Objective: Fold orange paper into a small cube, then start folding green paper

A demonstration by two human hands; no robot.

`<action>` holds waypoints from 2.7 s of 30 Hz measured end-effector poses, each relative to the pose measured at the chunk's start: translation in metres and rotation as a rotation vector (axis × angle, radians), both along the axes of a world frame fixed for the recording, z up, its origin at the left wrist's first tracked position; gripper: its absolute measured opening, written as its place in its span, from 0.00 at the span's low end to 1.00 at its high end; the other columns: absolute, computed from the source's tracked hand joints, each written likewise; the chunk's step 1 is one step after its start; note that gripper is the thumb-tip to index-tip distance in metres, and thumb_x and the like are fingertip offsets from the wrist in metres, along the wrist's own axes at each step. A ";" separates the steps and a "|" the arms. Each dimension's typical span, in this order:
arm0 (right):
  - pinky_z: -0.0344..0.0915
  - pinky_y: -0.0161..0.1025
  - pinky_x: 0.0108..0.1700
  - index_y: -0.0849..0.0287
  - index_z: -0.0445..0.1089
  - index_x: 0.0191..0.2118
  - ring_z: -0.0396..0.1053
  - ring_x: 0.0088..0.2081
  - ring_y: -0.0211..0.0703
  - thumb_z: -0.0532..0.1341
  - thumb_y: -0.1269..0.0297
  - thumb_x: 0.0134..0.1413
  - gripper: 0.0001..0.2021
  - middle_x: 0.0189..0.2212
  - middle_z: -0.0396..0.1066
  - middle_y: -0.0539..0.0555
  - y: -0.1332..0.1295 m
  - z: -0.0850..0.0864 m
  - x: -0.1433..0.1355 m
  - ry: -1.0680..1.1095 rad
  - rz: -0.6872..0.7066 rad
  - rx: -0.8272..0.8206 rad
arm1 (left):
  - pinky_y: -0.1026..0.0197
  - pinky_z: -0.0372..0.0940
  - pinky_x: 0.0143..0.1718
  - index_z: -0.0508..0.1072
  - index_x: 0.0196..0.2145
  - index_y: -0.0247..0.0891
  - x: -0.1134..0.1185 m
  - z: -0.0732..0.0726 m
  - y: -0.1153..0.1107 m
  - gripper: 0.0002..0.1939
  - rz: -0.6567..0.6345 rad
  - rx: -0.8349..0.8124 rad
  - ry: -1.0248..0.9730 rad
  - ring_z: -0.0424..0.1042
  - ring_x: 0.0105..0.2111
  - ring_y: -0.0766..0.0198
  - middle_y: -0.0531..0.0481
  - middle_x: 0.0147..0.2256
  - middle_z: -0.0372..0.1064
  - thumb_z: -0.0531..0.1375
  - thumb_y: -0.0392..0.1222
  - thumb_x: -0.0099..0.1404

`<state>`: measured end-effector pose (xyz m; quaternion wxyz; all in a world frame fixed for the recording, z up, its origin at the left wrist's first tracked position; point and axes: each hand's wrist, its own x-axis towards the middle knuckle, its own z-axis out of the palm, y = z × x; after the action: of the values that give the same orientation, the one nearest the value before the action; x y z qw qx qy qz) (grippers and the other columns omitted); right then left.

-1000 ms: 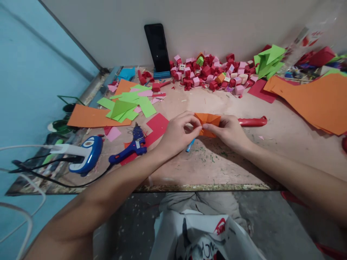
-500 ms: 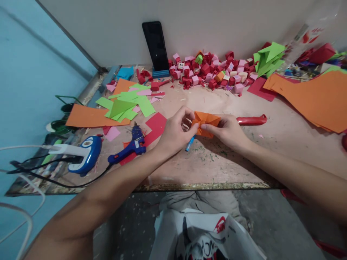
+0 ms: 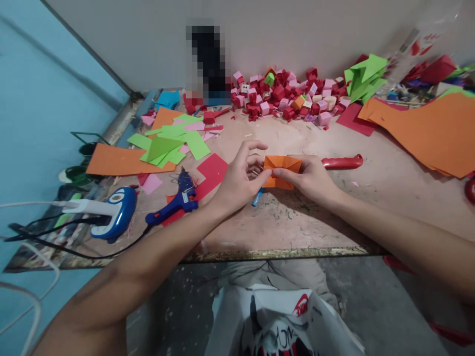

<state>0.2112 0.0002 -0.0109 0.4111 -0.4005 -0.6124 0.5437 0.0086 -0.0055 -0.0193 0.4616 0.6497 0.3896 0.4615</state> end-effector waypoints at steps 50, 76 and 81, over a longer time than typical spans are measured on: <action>0.73 0.40 0.31 0.56 0.85 0.39 0.73 0.32 0.44 0.72 0.59 0.55 0.09 0.37 0.83 0.55 0.001 0.006 0.002 0.073 -0.102 -0.154 | 0.61 0.75 0.42 0.79 0.45 0.38 -0.004 0.002 0.010 0.14 0.035 -0.171 -0.105 0.80 0.40 0.61 0.47 0.40 0.81 0.70 0.46 0.65; 0.71 0.39 0.28 0.57 0.83 0.38 0.71 0.27 0.43 0.74 0.56 0.53 0.10 0.34 0.83 0.55 0.005 0.001 0.002 0.079 -0.193 -0.122 | 0.58 0.69 0.42 0.79 0.40 0.42 -0.010 0.013 0.008 0.02 0.246 0.292 0.398 0.72 0.42 0.60 0.47 0.45 0.70 0.67 0.39 0.69; 0.72 0.38 0.31 0.58 0.83 0.42 0.73 0.29 0.42 0.70 0.60 0.57 0.10 0.34 0.83 0.54 0.001 0.001 0.000 0.019 -0.110 -0.062 | 0.51 0.68 0.52 0.79 0.40 0.42 -0.008 0.009 0.008 0.01 0.248 0.298 0.517 0.73 0.49 0.54 0.46 0.45 0.71 0.67 0.38 0.70</action>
<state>0.2112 0.0007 -0.0098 0.4336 -0.4410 -0.5684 0.5426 0.0009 0.0022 -0.0108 0.1875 0.7535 0.4982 0.3858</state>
